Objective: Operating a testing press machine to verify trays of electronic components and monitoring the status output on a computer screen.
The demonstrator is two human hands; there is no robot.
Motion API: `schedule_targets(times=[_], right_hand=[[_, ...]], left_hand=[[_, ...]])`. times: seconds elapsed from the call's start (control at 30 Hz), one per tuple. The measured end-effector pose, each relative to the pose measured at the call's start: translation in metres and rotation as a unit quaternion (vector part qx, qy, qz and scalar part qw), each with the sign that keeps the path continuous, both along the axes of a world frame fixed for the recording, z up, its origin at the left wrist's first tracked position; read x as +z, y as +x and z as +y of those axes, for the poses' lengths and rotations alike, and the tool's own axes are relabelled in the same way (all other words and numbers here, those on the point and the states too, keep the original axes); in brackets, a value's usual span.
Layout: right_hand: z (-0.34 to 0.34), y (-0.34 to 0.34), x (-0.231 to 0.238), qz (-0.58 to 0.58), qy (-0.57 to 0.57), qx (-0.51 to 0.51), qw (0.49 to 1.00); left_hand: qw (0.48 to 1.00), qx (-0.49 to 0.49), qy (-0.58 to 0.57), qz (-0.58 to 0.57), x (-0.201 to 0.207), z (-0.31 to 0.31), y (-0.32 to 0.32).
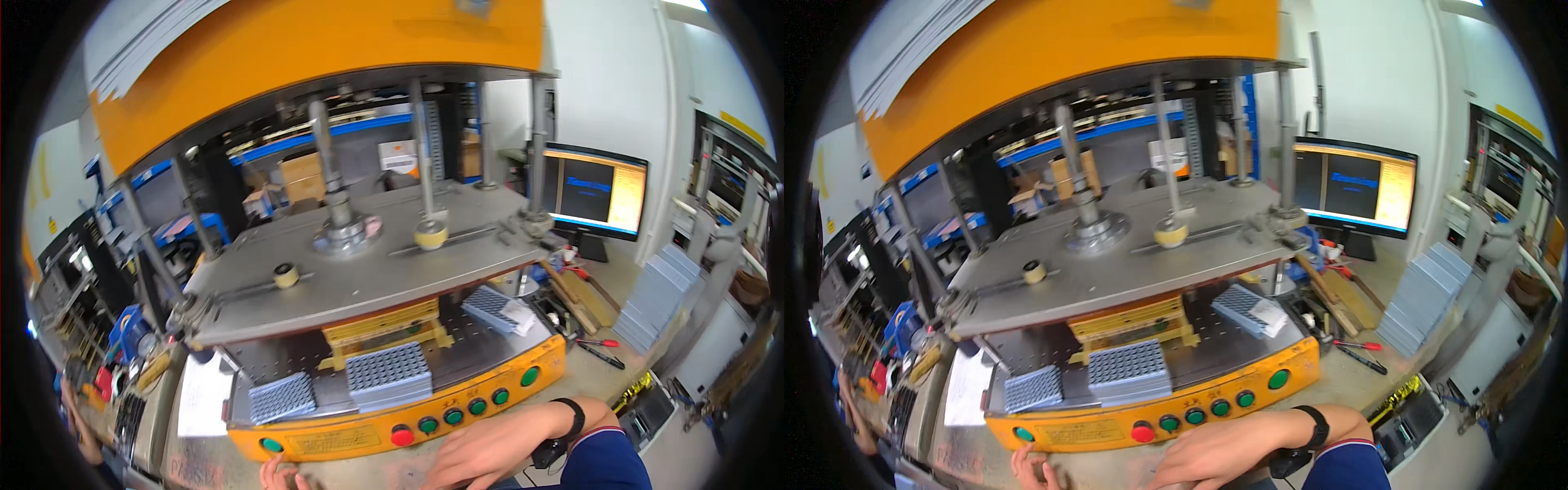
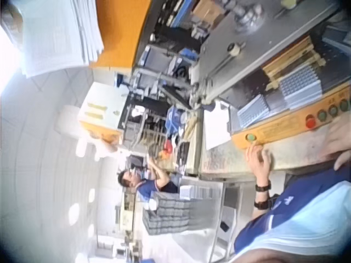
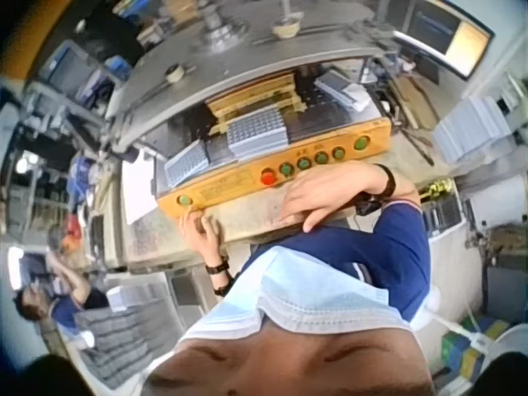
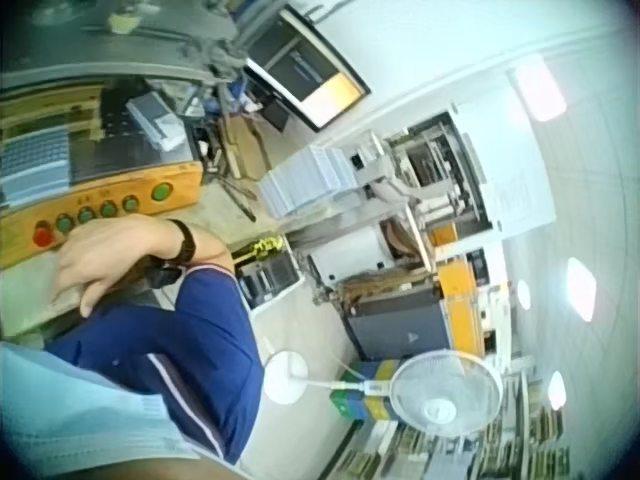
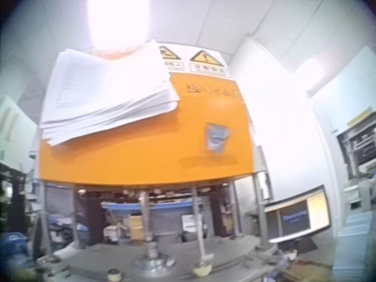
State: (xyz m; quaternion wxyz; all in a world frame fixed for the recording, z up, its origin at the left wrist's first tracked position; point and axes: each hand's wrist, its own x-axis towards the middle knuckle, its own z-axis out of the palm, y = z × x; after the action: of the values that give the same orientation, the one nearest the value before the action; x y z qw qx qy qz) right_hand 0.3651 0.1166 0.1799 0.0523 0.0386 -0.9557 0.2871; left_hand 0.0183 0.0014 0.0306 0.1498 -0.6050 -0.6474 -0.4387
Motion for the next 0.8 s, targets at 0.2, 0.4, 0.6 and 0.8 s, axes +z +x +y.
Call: schedule_targets(times=[0.2,0.4,0.6,0.8], right_hand=[[0.01,-0.01,-0.011,0.027,-0.004,0.041,0.999],[0.012,-0.005,-0.011,0.039,0.0,0.023,0.999],[0.014,-0.005,-0.013,0.038,0.01,0.015,0.999],[0.019,-0.007,-0.022,-0.019,0.017,0.009,1.0]], left_hand=[[1.0,-0.016,-0.005,-0.004,-0.006,-0.005,-0.007],[1.0,0.0,0.019,-0.011,-0.014,0.0,-0.01],[1.0,0.001,0.015,-0.003,-0.015,-0.003,-0.01],[1.0,-0.019,0.014,-0.016,-0.017,-0.004,-0.012]])
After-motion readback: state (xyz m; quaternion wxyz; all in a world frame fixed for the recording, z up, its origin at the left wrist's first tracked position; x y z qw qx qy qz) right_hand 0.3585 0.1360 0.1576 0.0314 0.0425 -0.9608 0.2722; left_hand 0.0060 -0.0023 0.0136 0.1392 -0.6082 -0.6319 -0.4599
